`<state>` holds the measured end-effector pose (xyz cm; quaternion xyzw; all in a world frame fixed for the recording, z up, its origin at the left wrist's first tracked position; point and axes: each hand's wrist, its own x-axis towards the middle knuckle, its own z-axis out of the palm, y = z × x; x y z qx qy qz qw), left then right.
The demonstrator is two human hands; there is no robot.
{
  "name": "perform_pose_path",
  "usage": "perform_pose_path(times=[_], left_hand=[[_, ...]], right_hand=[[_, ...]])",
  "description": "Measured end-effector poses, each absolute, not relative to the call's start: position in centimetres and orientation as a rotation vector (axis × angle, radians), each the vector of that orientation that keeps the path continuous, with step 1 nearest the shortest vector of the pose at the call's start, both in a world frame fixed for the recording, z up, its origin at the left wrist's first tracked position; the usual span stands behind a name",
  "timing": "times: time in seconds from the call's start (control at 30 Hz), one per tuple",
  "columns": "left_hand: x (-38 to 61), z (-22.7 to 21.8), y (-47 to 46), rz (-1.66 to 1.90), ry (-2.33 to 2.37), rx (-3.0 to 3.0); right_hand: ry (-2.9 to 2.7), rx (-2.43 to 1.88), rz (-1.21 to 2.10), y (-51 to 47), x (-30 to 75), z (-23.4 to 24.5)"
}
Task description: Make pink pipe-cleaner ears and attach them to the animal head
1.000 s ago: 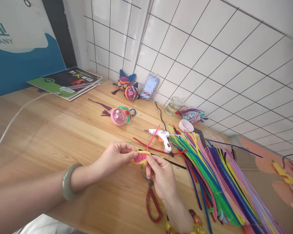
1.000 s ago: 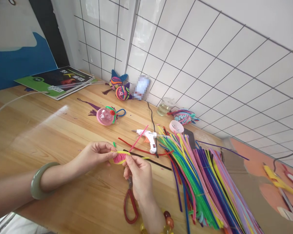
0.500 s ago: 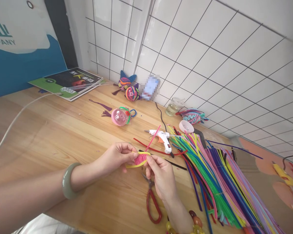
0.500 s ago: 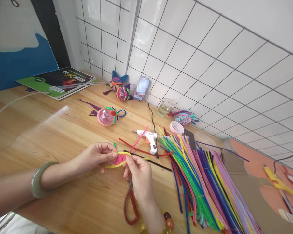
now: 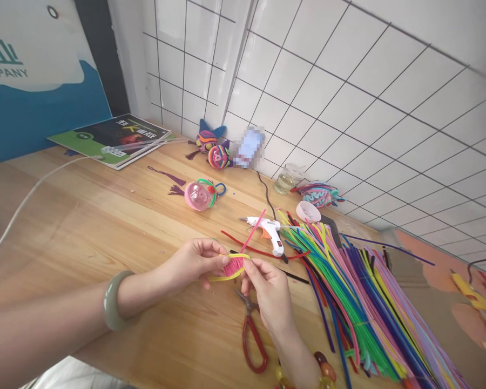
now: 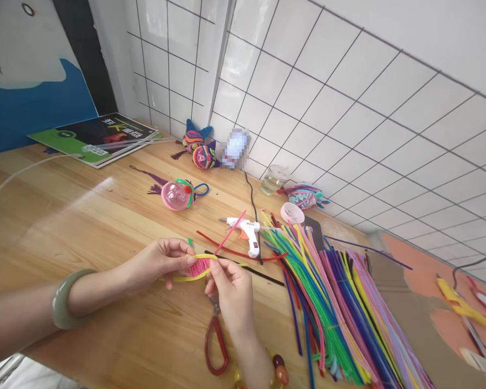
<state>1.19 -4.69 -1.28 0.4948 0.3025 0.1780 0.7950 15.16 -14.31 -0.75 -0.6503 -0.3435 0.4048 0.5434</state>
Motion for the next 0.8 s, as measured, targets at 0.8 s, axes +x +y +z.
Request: perform_pose_path(times=[0.8], left_hand=[[0.8,-0.6,-3.7,0.6,0.712,1.117]], right_hand=[[-0.882,-1.756,0.914,-14.6,17.2,0.0]])
